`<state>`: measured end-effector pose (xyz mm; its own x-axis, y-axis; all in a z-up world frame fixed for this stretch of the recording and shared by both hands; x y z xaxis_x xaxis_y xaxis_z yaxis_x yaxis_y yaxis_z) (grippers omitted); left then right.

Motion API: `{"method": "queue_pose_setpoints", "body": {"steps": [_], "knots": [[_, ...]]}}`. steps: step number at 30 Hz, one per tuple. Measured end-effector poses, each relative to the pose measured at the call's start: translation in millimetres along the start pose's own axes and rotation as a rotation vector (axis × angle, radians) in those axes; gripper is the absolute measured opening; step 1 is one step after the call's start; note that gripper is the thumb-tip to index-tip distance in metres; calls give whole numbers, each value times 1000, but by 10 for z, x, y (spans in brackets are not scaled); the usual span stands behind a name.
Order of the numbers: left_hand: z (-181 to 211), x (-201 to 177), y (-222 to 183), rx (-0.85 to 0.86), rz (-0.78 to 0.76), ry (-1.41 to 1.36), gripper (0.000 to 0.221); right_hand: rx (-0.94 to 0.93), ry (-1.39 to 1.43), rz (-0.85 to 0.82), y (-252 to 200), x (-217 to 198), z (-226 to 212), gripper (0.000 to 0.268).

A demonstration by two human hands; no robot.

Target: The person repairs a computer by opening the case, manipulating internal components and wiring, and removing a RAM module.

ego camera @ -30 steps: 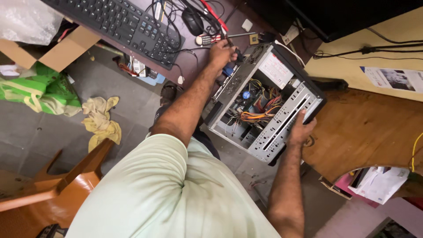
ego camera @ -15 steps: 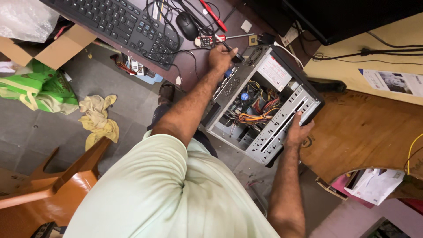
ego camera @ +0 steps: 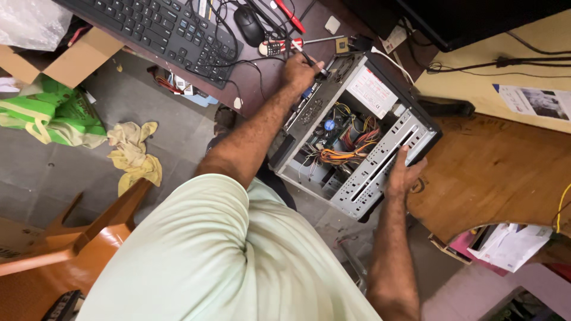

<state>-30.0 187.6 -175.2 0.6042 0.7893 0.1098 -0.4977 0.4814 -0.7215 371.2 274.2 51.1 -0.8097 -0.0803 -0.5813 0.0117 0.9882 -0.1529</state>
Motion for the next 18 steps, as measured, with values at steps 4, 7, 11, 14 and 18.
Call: {"method": "queue_pose_setpoints", "body": {"steps": [4, 7, 11, 14, 18], "knots": [[79, 66, 18, 192, 53, 141, 22, -102, -49, -62, -11, -37, -58, 89], [24, 39, 108, 184, 62, 128, 23, 2, -99, -38, 61, -8, 156, 91], [-13, 60, 53, 107, 45, 48, 22, -52, -152, 5, 91, -45, 172, 91], [138, -13, -132, 57, 13, 26, 25, -2, -160, 36, 44, -48, 120, 83], [422, -139, -501, 115, 87, 102, 41, -71, -155, 92, 43, -135, 48, 64]]}}
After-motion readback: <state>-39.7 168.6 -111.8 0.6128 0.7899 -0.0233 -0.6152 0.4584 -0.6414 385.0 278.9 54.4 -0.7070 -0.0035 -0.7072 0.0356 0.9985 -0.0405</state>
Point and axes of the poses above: each hand's wrist, its own y-axis towards the middle knuckle, its own x-axis out of the palm, z = x × y, the point moved 10 cm from there along y, towards the middle knuckle, and after that the axes turned 1 degree about z, right-handed, at the moved point
